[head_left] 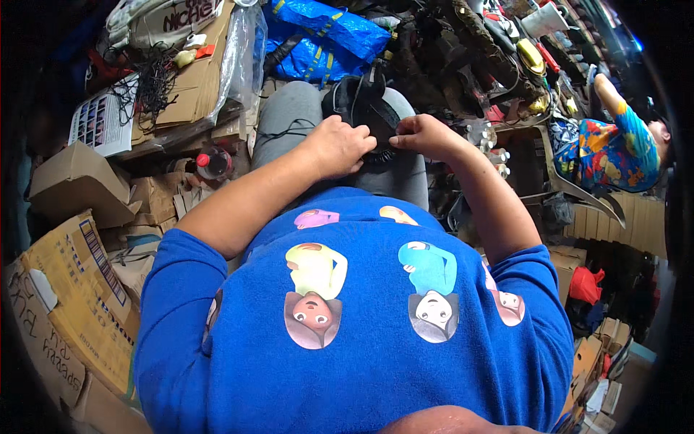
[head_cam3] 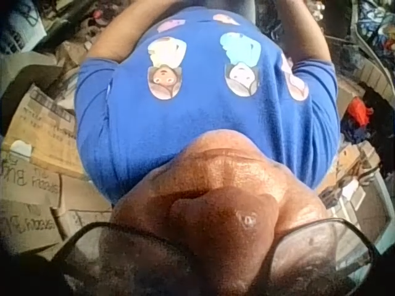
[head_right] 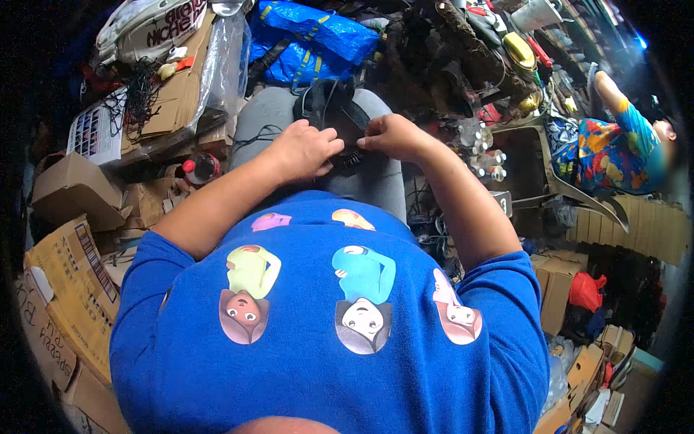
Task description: The recorder is assembling or sewing small black fabric components, likely part of shoe manufacturing.
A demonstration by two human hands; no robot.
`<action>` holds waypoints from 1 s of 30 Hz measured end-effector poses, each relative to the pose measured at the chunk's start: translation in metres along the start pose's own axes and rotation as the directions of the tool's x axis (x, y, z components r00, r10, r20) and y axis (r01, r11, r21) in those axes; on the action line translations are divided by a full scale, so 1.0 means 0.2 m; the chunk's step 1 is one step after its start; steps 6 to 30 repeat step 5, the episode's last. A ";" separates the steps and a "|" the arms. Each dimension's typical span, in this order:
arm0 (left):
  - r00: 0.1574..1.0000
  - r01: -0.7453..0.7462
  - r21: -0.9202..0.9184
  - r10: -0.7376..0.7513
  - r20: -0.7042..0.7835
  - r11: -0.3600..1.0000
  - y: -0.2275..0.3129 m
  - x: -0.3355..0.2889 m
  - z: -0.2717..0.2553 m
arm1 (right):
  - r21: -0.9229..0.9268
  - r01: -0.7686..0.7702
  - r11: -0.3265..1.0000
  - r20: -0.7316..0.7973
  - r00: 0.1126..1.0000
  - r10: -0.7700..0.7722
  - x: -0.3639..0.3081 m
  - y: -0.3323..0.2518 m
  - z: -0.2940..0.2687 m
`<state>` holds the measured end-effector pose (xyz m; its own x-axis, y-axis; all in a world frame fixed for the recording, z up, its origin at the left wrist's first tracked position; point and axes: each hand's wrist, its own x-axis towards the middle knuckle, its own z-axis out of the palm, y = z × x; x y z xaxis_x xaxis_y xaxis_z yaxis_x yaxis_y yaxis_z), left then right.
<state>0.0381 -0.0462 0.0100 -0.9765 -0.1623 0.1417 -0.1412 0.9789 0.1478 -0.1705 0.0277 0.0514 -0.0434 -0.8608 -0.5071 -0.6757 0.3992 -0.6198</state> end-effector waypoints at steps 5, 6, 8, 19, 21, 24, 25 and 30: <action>0.999 0.017 -0.086 -0.013 0.042 0.996 -0.06 0.02 0.00 | 0.291 -0.011 0.957 0.152 0.988 -0.035 0.14 0.21 0.00; 0.999 0.017 -0.086 -0.013 0.042 0.996 -0.06 0.02 0.00 | 0.291 -0.011 0.957 0.152 0.988 -0.035 0.14 0.21 0.00; 0.999 0.017 -0.086 -0.013 0.042 0.996 -0.06 0.02 0.00 | 0.291 -0.011 0.957 0.152 0.988 -0.035 0.14 0.21 0.00; 0.999 0.017 -0.086 -0.013 0.042 0.996 -0.06 0.02 0.00 | 0.291 -0.011 0.957 0.152 0.988 -0.035 0.14 0.21 0.00; 0.999 0.017 -0.086 -0.013 0.042 0.996 -0.06 0.02 0.00 | 0.291 -0.011 0.957 0.152 0.988 -0.035 0.14 0.21 0.00; 0.999 0.017 -0.086 -0.013 0.042 0.996 -0.06 0.02 0.00 | 0.291 -0.011 0.957 0.152 0.988 -0.035 0.14 0.21 0.00; 0.999 0.017 -0.086 -0.013 0.042 0.996 -0.06 0.02 0.00 | 0.291 -0.011 0.957 0.152 0.988 -0.035 0.14 0.21 0.00; 0.999 0.017 -0.086 -0.013 0.042 0.996 -0.06 0.02 0.00 | 0.291 -0.011 0.957 0.152 0.988 -0.035 0.14 0.21 0.00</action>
